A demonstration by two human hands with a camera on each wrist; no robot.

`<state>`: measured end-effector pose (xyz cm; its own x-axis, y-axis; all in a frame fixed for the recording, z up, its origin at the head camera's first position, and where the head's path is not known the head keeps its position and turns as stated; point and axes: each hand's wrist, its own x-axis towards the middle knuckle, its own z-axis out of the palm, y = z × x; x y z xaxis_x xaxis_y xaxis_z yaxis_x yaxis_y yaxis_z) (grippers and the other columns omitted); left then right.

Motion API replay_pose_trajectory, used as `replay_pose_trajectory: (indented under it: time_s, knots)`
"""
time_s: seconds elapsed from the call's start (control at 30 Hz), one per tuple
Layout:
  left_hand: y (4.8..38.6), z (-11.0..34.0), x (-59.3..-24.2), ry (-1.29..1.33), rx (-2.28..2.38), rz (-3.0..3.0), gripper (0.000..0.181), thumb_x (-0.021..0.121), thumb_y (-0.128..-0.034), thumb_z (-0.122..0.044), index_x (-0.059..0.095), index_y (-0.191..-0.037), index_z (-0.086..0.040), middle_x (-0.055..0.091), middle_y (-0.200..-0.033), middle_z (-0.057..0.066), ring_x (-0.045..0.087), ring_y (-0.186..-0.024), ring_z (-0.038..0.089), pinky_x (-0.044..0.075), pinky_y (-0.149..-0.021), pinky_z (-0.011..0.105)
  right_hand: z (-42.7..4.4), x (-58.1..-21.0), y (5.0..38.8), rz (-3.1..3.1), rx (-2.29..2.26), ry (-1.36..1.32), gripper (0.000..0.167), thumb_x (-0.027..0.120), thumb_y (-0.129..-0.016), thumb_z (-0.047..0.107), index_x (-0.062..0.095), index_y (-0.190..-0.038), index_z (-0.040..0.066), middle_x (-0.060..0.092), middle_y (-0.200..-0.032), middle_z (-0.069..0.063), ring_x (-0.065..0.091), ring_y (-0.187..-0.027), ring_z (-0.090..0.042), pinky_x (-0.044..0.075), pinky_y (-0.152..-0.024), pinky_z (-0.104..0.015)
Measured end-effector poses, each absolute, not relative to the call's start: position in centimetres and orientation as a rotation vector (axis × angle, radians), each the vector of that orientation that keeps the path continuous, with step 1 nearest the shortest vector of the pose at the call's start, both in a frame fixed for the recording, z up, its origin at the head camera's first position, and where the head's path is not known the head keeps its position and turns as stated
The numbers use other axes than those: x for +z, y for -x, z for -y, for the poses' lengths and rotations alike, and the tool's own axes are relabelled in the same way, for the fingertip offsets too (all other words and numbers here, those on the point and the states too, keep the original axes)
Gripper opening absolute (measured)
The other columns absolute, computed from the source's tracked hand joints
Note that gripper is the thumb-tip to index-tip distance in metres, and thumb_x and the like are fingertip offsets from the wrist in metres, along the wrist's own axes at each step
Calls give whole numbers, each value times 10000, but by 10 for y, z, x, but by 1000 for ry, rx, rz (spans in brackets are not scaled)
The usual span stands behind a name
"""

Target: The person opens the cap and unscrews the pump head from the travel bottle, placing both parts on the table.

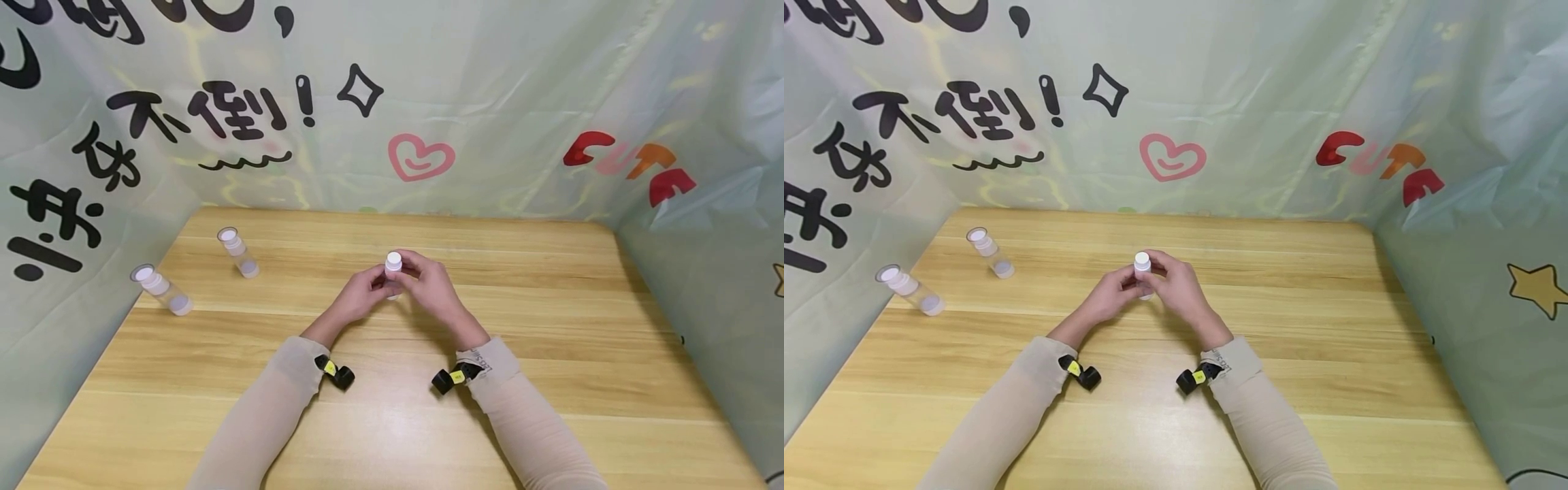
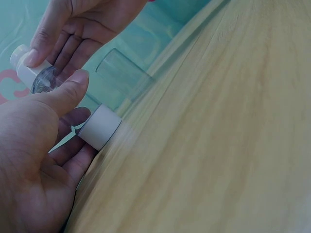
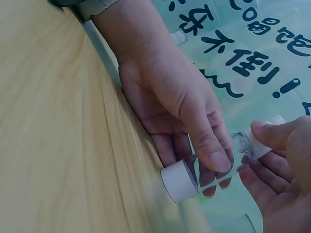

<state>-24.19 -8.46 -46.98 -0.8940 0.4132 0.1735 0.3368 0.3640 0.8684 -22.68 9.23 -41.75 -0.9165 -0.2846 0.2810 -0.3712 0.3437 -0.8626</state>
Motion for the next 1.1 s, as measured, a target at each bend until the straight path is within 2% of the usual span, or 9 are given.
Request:
replay_pose_trajectory:
  time_s: [0.43, 0.67, 0.83, 0.97, 1.1]
  knots:
    - [242, 86, -471, -695, 1582, -2540, 303, 718, -912, -244, 649, -1177, -114, 694, -1068, 18, 647, -962, 142, 544, -851, 270, -97, -415, 229, 2540, 1701, -660, 423, 704, -903, 71, 593, -1304, -2, 665, -1191, -148, 644, -1083, -237, 512, -935, -260]
    - [241, 86, -471, -685, 1557, -2561, 240, 717, -911, -263, 648, -1109, -148, 683, -988, -2, 637, -906, 134, 550, -801, 282, -95, -413, 226, 2506, 1710, -662, 529, 744, -877, 101, 542, -1356, 0, 626, -1255, -159, 605, -1150, -257, 488, -993, -351]
    - [241, 86, -469, -685, 1547, -2567, 223, 713, -914, -263, 648, -1093, -146, 670, -941, 2, 624, -856, 146, 550, -752, 294, -91, -413, 223, 2507, 1639, -626, 545, 762, -860, 120, 547, -1350, 15, 619, -1267, -154, 597, -1167, -259, 487, -988, -314]
    - [241, 86, -468, -689, 1550, -2569, 274, 719, -910, -242, 651, -1150, -130, 686, -1013, 24, 636, -901, 150, 552, -782, 290, -86, -415, 222, 2499, 1574, -591, 540, 767, -856, 145, 557, -1327, -12, 629, -1247, -155, 613, -1142, -269, 500, -966, -297]
    - [240, 85, -468, -695, 1567, -2558, 325, 721, -907, -219, 646, -1206, -114, 685, -1134, 56, 649, -1020, 164, 543, -865, 282, -83, -417, 221, 2469, 1520, -549, 501, 773, -856, 157, 584, -1285, -20, 647, -1210, -141, 626, -1105, -255, 509, -959, -317]
